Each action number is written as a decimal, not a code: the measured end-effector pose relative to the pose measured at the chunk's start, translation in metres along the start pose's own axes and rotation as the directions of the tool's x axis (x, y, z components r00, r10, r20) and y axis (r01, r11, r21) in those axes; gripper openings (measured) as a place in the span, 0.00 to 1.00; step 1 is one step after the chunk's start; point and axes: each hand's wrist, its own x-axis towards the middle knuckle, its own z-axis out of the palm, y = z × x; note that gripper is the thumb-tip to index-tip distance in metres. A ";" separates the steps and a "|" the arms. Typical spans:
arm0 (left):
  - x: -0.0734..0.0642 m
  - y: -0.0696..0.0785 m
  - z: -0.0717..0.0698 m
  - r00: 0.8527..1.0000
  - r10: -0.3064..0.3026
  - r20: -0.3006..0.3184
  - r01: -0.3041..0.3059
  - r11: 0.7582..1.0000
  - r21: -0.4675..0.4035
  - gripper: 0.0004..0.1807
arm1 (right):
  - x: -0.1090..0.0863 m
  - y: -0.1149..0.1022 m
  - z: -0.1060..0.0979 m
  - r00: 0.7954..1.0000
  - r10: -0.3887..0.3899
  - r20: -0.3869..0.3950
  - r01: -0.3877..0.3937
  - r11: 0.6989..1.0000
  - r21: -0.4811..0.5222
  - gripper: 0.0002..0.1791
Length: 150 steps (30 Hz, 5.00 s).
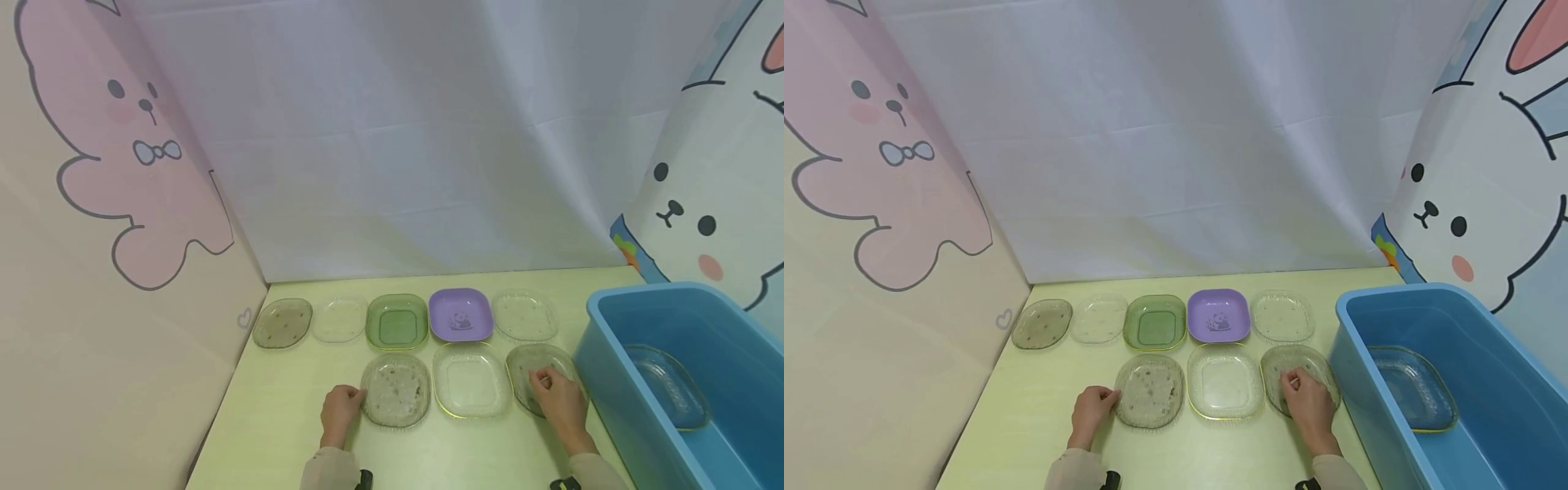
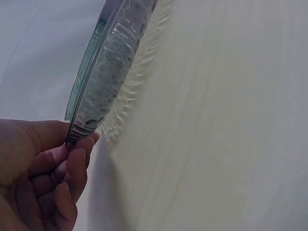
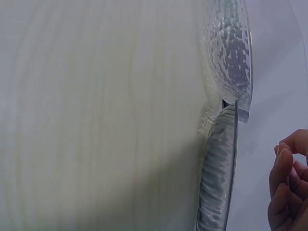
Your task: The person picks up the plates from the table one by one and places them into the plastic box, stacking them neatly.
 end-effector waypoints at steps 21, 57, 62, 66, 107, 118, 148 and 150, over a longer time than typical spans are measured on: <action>-0.004 0.024 -0.017 0.994 0.062 -0.087 -0.067 0.996 -0.066 0.13 | -0.001 -0.001 0.002 1.000 0.001 0.017 -0.001 1.000 -0.004 0.11; -0.008 0.064 -0.044 0.870 0.231 -0.435 -0.334 0.926 -0.176 0.11 | -0.004 -0.003 0.003 0.999 0.002 0.039 -0.003 1.000 0.004 0.12; -0.008 0.069 -0.045 0.864 0.235 -0.446 -0.345 0.921 -0.181 0.11 | -0.004 -0.003 0.004 0.999 -0.005 0.043 0.005 1.000 0.012 0.12; -0.008 0.073 -0.044 0.870 0.228 -0.437 -0.341 0.919 -0.200 0.11 | -0.005 -0.003 0.004 0.999 -0.012 0.045 0.011 1.000 0.019 0.12; -0.020 0.103 0.006 0.875 0.335 -0.349 -0.436 0.860 -0.265 0.12 | 0.015 -0.070 -0.005 0.977 -0.146 0.155 0.077 0.920 0.384 0.16; -0.027 0.097 0.014 0.883 0.332 -0.331 -0.426 0.865 -0.266 0.13 | -0.006 -0.080 0.011 0.946 -0.213 0.243 0.084 0.888 0.453 0.24; -0.034 0.096 0.019 0.896 0.330 -0.298 -0.425 0.833 -0.354 0.12 | -0.017 -0.086 0.014 0.965 -0.263 0.006 0.241 0.890 0.387 0.22; -0.034 0.095 0.019 0.902 0.328 -0.281 -0.418 0.829 -0.373 0.13 | -0.017 -0.086 0.013 0.967 -0.254 0.015 0.229 0.895 0.383 0.22</action>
